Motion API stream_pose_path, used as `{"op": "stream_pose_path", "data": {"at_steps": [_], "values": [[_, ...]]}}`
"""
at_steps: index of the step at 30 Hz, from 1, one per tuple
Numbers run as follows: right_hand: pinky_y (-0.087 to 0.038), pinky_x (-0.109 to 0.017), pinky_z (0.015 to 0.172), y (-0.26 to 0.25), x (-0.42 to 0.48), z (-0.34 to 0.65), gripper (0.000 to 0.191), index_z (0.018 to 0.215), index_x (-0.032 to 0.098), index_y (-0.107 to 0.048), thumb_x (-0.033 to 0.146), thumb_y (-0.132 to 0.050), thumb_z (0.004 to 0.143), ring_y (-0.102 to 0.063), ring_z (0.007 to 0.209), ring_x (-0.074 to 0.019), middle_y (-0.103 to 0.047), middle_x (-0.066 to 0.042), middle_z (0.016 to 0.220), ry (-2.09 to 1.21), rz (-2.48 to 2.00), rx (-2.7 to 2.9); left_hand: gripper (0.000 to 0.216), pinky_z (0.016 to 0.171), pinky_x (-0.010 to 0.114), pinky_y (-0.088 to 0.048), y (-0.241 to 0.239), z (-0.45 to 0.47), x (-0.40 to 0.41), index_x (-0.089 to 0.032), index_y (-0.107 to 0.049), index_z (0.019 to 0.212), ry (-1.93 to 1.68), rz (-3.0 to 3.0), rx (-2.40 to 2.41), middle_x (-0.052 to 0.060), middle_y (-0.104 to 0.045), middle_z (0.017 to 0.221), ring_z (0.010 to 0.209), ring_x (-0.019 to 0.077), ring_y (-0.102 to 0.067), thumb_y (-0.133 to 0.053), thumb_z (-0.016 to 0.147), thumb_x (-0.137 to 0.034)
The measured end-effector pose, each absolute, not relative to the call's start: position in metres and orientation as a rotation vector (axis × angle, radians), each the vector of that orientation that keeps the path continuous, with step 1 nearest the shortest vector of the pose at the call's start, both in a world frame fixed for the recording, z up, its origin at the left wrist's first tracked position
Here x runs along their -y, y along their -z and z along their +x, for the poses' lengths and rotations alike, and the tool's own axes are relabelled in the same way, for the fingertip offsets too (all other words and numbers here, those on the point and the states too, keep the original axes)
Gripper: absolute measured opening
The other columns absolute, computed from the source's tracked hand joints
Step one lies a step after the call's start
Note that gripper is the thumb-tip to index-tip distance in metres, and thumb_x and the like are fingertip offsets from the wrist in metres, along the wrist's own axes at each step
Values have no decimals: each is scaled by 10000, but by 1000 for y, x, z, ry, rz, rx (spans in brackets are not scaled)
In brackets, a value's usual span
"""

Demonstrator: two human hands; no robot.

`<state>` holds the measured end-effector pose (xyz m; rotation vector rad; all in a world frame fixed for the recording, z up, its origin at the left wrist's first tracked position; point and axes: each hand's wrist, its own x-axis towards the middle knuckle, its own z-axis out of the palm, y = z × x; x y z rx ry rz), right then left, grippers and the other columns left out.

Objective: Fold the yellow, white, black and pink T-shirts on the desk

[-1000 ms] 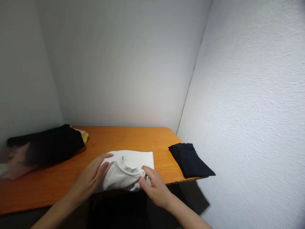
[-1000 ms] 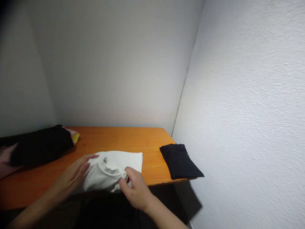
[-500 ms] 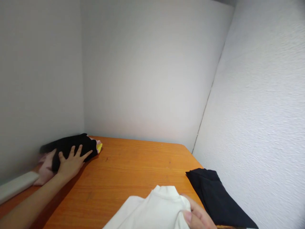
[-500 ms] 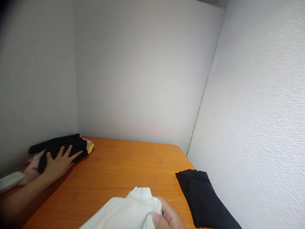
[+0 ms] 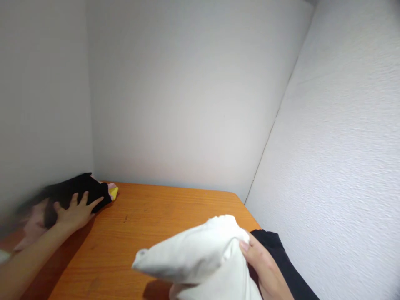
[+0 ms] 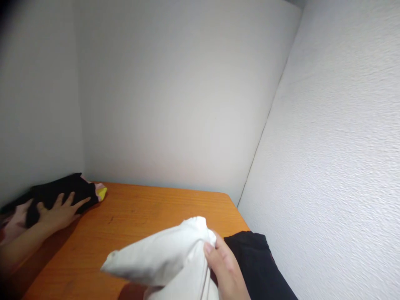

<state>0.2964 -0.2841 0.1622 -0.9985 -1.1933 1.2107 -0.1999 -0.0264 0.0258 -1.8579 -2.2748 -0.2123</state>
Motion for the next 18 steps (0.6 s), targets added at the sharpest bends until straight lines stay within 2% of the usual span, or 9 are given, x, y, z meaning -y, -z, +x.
{"op": "stream_pose_path", "data": {"at_steps": [2,4,6,8,9,10,14,16,18], "values": [[-473,-367,865,-170,277,291,430,1177,236,-621,549,-607,882,-614,953,-252,-665,-85,1043,-1197,-952,1191,468,994,794,-124,-48,-176,29,-222,-508,1392,331,-1917,2366,216,-327,1540,1401,518,-214,-375,968,-369],[-460,-343,863,-171,266,282,391,1171,237,-604,519,-604,901,-601,921,-219,-652,-64,1017,-1211,-897,1238,508,1068,708,-170,-77,-138,43,-147,-538,1338,621,-2168,2255,202,-432,1471,1353,456,-339,-343,968,-436],[-445,-308,852,-165,252,271,348,1121,227,-594,501,-611,907,-572,886,-183,-627,-37,972,-1185,-843,1307,480,1109,400,-329,-107,-90,71,-172,-592,1211,816,-2542,1952,96,-597,1300,1237,263,-502,-317,970,-482],[-437,-276,805,-158,237,257,323,1052,215,-577,503,-610,909,-537,833,-154,-589,-11,909,-1133,-802,1368,533,902,305,-477,-131,-41,113,-182,-636,992,1137,-2990,1679,70,-680,993,961,219,-616,-271,960,-569],[-434,-266,772,-154,230,250,328,1022,210,-566,514,-609,906,-521,805,-146,-570,-2,878,-1121,-783,1389,558,783,285,-504,-140,-18,136,-196,-635,942,1200,-3222,1571,55,-678,913,869,206,-624,-237,962,-586],[-430,-261,745,-152,225,244,341,999,204,-558,526,-609,900,-510,780,-141,-554,4,855,-1122,-760,1410,552,740,273,-507,-146,2,158,-210,-631,968,1263,-3390,1455,45,-676,921,861,199,-623,-223,968,-582],[-419,-263,723,-153,220,229,370,950,183,-562,535,-642,865,-501,750,-137,-543,6,820,-1173,-693,1486,387,864,279,-488,-145,49,210,-253,-573,1165,1456,-3393,1340,17,-660,1061,959,194,-604,-539,899,-532],[-422,-271,764,-158,225,231,349,931,183,-575,516,-650,857,-514,780,-146,-558,0,826,-1161,-696,1521,396,837,281,-505,-137,50,213,-236,-591,1174,1585,-3377,1409,22,-677,1045,934,197,-617,-539,902,-519],[-424,-284,826,-165,233,239,330,935,186,-594,500,-649,851,-531,841,-162,-587,-12,862,-1139,-726,1506,414,755,277,-529,-131,42,209,-198,-662,1075,1737,-3323,1503,31,-705,961,855,202,-633,-521,896,-544]]}}
